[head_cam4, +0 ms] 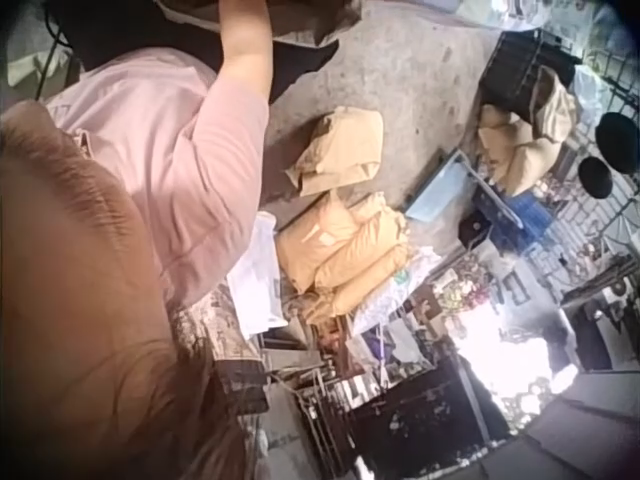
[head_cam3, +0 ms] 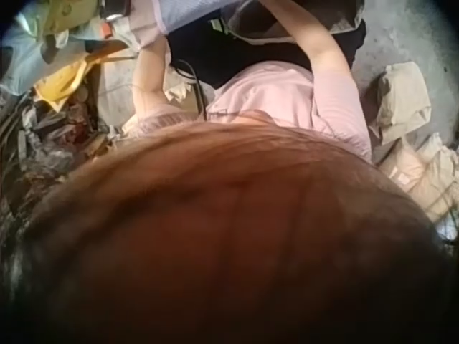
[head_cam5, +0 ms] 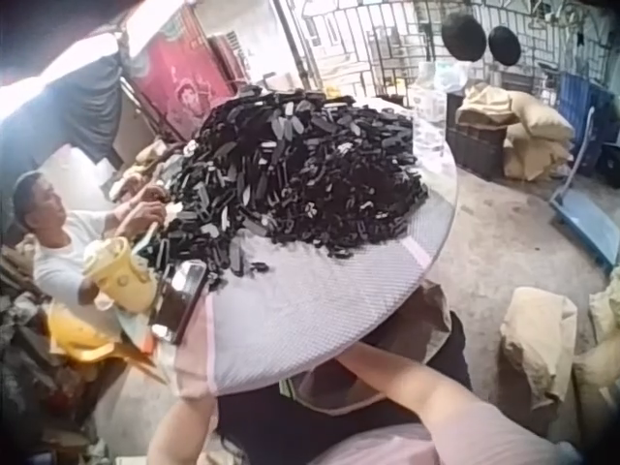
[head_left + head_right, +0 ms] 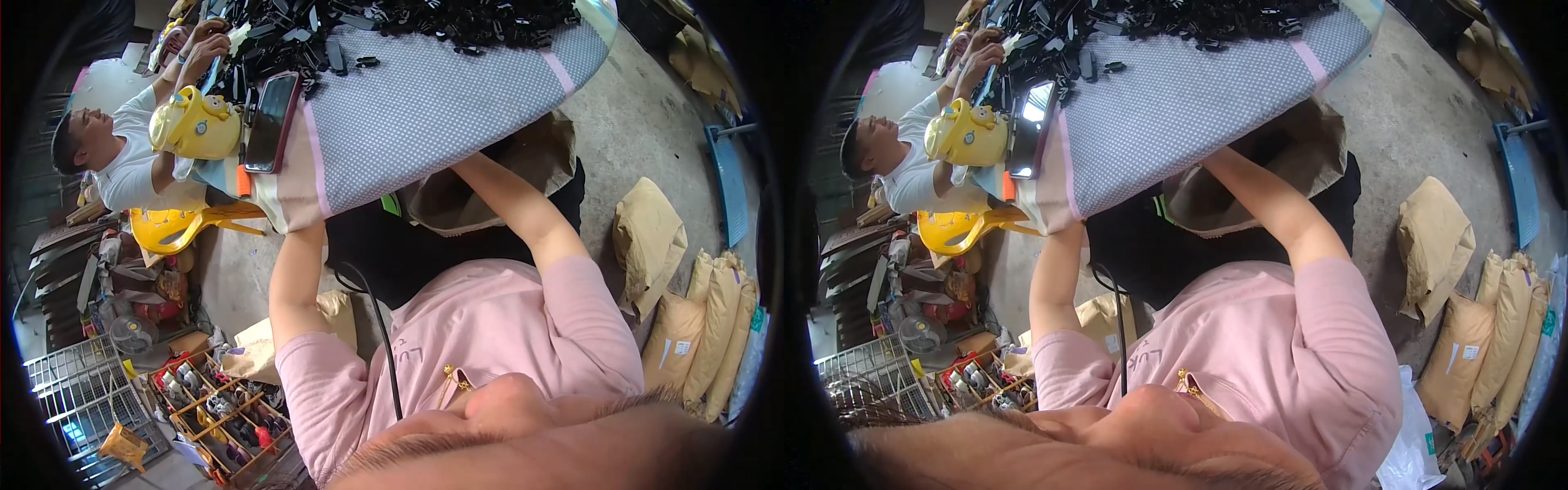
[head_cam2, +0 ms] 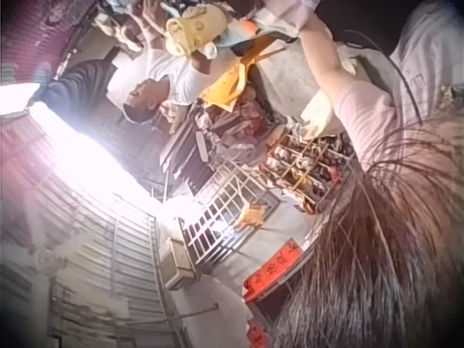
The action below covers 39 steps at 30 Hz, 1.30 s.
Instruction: Manually assemble or inspect small black plastic components at an industrial workbench.
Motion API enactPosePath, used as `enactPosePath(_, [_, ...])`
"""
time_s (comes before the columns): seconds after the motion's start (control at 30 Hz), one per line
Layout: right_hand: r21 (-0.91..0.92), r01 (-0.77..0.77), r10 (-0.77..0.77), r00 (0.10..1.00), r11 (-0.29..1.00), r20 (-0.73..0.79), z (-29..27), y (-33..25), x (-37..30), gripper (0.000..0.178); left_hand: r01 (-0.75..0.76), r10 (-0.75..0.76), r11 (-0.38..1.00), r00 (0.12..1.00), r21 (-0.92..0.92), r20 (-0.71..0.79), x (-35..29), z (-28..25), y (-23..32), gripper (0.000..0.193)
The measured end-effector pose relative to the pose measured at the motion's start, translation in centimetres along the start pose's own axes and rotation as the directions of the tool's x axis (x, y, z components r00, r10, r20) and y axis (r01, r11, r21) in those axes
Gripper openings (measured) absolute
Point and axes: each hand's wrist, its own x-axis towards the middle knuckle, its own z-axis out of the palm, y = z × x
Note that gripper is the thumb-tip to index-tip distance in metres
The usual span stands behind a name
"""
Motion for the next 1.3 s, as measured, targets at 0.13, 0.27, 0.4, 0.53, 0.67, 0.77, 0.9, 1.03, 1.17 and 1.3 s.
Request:
enactPosePath(0.13, [0.401, -0.321, 0.332, 0.942, 0.858, 0.044, -0.5, -2.8, -0.5, 0.049, 0.013, -0.017, 0.999, 0.992, -0.029, -0.126, 0.0, -0.8, 0.6, 0.044])
enactPosePath(0.27, [0.325, -0.257, 0.257, 0.965, 0.910, 0.042, 0.4, -3.6, 0.3, 0.049, -0.009, -0.002, 0.999, 0.956, -0.038, -0.292, -3.0, 0.3, 2.0, 0.044])
enactPosePath(0.4, [0.233, -0.191, 0.182, 0.981, 0.954, 0.062, 0.2, -3.8, -0.3, 0.049, -0.027, -0.004, 0.998, 0.886, -0.060, -0.463, -3.8, 0.3, 2.1, 0.044])
enactPosePath(0.53, [0.130, -0.161, 0.149, 0.984, 0.978, 0.098, 0.6, -3.8, -0.5, 0.049, -0.037, -0.043, 0.992, 0.798, -0.119, -0.601, 1.3, -2.9, 2.4, 0.043])
enactPosePath(0.67, [0.048, -0.168, 0.160, 0.978, 0.985, 0.133, -0.1, -3.9, -1.3, 0.049, -0.035, -0.110, 0.981, 0.718, -0.193, -0.688, 0.5, -4.0, 1.9, 0.043])
enactPosePath(0.77, [-0.007, -0.178, 0.177, 0.972, 0.984, 0.154, -1.2, -4.1, -2.3, 0.049, -0.036, -0.163, 0.968, 0.660, -0.248, -0.734, 0.1, -4.4, 2.2, 0.043])
enactPosePath(0.9, [-0.075, -0.193, 0.203, 0.965, 0.978, 0.166, -0.2, -4.4, -1.8, 0.049, -0.056, -0.181, 0.956, 0.660, -0.287, -0.730, 1.3, -3.5, 1.9, 0.043])
enactPosePath(1.03, [-0.126, -0.183, 0.202, 0.965, 0.975, 0.165, 1.5, -5.1, -0.3, 0.049, -0.095, -0.147, 0.952, 0.694, -0.292, -0.705, 1.9, -3.1, 1.6, 0.043])
enactPosePath(1.17, [-0.175, -0.208, 0.236, 0.959, 0.962, 0.156, 1.3, -5.1, -0.7, 0.049, -0.123, -0.126, 0.939, 0.745, -0.321, -0.655, 2.1, -1.7, 2.1, 0.043])
enactPosePath(1.3, [-0.224, -0.202, 0.240, 0.958, 0.953, 0.155, 1.2, -5.4, -0.9, 0.049, -0.155, -0.092, 0.931, 0.776, -0.329, -0.624, 2.3, -1.4, 1.8, 0.044])
